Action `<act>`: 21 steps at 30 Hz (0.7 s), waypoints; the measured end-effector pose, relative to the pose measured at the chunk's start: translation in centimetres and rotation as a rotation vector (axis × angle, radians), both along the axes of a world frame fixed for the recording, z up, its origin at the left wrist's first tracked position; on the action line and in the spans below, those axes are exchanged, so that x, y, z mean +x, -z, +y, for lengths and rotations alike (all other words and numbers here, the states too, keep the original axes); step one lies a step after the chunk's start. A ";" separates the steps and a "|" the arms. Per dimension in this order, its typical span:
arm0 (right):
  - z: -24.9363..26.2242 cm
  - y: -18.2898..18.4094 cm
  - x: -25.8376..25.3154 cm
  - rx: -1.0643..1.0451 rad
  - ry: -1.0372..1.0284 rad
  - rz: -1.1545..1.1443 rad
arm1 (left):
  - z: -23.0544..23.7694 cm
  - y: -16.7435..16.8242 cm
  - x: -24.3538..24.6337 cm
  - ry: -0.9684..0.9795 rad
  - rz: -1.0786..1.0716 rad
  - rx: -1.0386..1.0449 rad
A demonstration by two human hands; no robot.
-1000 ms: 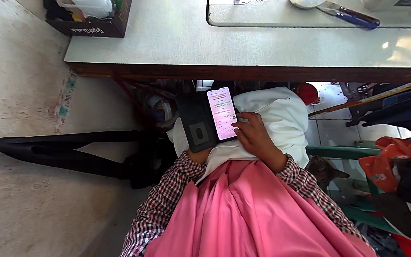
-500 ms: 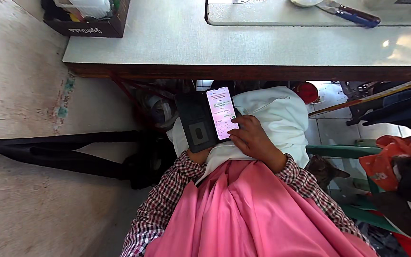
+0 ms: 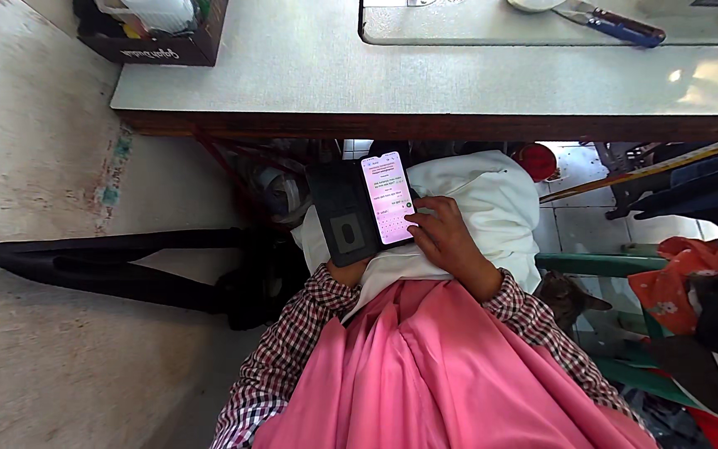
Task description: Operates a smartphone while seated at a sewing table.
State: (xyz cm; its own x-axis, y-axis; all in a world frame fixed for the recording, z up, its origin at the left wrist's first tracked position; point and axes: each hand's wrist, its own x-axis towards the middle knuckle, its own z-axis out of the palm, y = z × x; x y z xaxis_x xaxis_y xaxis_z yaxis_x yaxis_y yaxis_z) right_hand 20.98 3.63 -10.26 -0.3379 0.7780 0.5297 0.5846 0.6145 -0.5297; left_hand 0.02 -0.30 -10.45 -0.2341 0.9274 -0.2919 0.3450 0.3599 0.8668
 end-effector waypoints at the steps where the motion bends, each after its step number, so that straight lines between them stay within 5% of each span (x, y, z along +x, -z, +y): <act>1: 0.0 0.0 0.0 0.002 0.018 0.011 | 0.0 0.0 0.0 -0.014 -0.035 0.012; 21: 0.0 0.0 -0.1 -0.027 -0.025 0.020 | -0.1 0.0 0.1 -0.035 -0.041 0.003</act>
